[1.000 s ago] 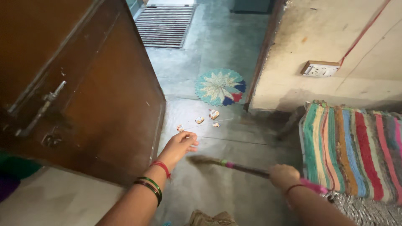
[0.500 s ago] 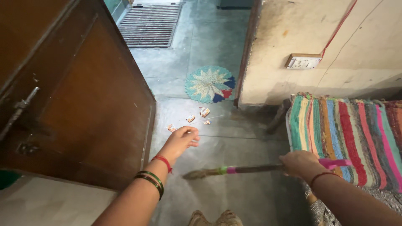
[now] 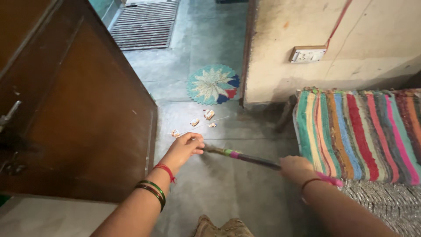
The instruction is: The person sweeps scattered debris on a tiled floor using a broom with a pink handle. The person gathers the debris into a pile near a doorway and continues sweeping around a woven cot and a small rug.
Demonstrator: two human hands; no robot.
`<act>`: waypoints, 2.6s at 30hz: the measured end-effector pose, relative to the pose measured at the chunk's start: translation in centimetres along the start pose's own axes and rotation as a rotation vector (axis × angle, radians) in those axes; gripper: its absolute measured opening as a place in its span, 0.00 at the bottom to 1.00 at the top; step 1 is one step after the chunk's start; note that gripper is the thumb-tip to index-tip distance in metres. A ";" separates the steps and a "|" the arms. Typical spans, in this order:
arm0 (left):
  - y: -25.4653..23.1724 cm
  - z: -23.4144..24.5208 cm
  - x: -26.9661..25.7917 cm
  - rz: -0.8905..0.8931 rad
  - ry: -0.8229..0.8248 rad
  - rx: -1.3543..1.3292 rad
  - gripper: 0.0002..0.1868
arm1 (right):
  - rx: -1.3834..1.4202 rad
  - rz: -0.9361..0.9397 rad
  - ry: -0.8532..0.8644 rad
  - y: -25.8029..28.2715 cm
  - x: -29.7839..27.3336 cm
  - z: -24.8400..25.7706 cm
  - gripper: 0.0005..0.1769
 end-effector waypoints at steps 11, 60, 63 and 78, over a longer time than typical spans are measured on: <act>-0.6 -1.5 1.1 -0.038 0.049 -0.020 0.17 | -0.195 -0.092 0.230 -6.3 -4.5 6.1 0.20; 0.0 3.8 -2.6 0.072 -0.063 -0.080 0.19 | 1.674 -0.265 0.248 -0.3 11.6 -12.8 0.10; 0.7 5.1 -1.8 0.062 -0.062 -0.095 0.20 | 1.549 -0.211 0.292 1.7 11.1 -10.3 0.10; -1.6 16.2 9.5 -0.047 -0.009 -0.160 0.20 | 1.188 -0.066 0.057 12.6 18.5 4.0 0.20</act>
Point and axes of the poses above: each hand's wrist, its own x-axis towards the middle knuckle, its own z-axis out of the back of the hand, y = z × x, the point moved 1 cm from there along x, towards the middle knuckle, and after that the axes turned 2 degrees about z, right-handed, at the moved point
